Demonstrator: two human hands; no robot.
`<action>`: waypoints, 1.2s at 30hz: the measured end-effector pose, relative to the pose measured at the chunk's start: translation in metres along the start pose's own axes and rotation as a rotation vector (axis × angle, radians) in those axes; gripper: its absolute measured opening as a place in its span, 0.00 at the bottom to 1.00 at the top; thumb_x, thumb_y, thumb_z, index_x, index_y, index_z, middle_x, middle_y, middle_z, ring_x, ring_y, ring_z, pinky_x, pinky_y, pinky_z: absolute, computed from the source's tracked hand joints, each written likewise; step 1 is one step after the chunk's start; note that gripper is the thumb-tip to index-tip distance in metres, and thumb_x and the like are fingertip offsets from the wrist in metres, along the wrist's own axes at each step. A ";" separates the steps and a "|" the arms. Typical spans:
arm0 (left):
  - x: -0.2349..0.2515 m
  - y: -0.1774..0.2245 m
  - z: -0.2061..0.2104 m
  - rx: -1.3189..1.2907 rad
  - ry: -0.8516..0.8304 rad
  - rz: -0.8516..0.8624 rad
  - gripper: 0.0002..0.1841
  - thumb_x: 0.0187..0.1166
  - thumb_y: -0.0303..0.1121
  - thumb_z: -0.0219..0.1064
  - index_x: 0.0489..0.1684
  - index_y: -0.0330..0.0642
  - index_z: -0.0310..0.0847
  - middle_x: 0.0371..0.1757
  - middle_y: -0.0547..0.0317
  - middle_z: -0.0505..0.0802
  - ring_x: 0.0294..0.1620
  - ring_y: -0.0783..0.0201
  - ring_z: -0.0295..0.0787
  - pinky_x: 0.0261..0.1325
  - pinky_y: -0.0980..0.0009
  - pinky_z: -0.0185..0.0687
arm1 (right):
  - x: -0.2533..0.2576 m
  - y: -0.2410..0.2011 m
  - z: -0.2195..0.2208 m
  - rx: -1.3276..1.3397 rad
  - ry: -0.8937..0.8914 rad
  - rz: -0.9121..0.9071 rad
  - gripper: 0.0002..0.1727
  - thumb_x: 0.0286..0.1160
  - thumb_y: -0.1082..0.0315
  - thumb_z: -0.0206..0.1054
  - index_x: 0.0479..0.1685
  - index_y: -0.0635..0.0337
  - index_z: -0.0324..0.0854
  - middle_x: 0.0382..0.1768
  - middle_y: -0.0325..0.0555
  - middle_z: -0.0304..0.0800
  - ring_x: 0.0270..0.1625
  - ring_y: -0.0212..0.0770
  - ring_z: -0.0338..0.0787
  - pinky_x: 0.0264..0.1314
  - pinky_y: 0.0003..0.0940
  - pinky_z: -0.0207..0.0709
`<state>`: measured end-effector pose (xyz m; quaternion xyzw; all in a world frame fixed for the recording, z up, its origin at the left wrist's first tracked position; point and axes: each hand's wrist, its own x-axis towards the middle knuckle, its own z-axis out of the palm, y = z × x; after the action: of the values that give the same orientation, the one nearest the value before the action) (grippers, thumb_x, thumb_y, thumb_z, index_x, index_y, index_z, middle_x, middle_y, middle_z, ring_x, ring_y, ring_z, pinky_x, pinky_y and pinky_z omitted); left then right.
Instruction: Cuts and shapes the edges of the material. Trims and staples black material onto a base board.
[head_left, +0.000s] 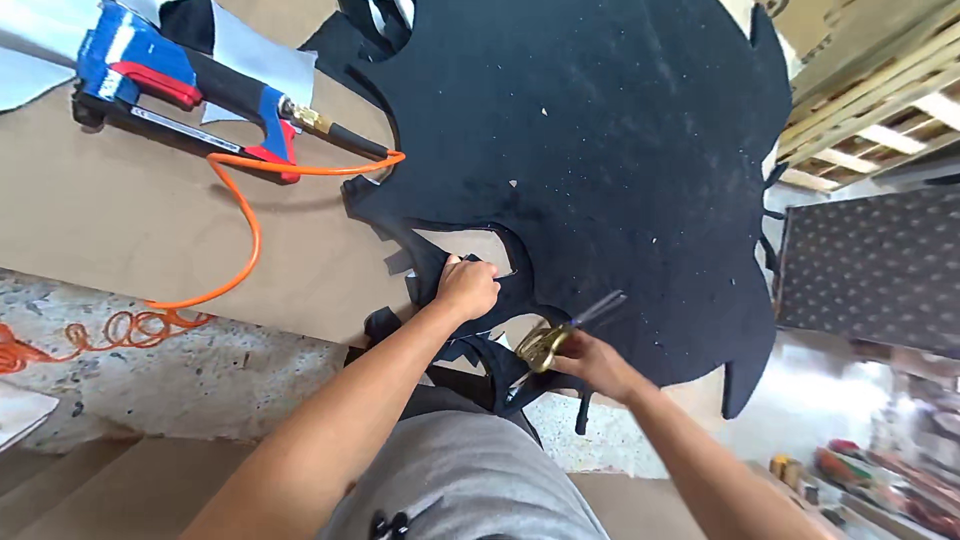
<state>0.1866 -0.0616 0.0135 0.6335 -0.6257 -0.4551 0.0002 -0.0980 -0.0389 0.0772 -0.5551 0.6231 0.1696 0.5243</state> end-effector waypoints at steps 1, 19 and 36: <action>0.000 0.000 0.000 -0.001 0.008 -0.007 0.16 0.88 0.47 0.56 0.53 0.55 0.91 0.45 0.59 0.96 0.55 0.59 0.90 0.77 0.50 0.68 | 0.008 0.004 0.014 0.058 0.059 -0.019 0.36 0.65 0.46 0.81 0.72 0.53 0.79 0.56 0.40 0.95 0.59 0.37 0.94 0.69 0.45 0.87; 0.004 0.004 0.005 0.019 0.082 -0.079 0.15 0.87 0.48 0.61 0.55 0.55 0.93 0.48 0.60 0.97 0.58 0.60 0.90 0.80 0.50 0.65 | 0.032 0.011 0.045 -0.523 0.584 -0.140 0.27 0.72 0.64 0.71 0.72 0.58 0.77 0.63 0.60 0.84 0.64 0.60 0.87 0.58 0.56 0.86; -0.001 0.003 0.015 0.001 0.190 -0.049 0.17 0.88 0.50 0.58 0.45 0.54 0.93 0.40 0.60 0.96 0.51 0.60 0.90 0.75 0.52 0.67 | 0.008 -0.046 -0.105 -0.094 -0.590 0.069 0.24 0.81 0.44 0.67 0.56 0.56 0.74 0.26 0.38 0.78 0.23 0.33 0.82 0.28 0.29 0.82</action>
<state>0.1753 -0.0526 0.0071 0.6890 -0.6073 -0.3925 0.0482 -0.1057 -0.1410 0.1289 -0.4842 0.4538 0.3701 0.6502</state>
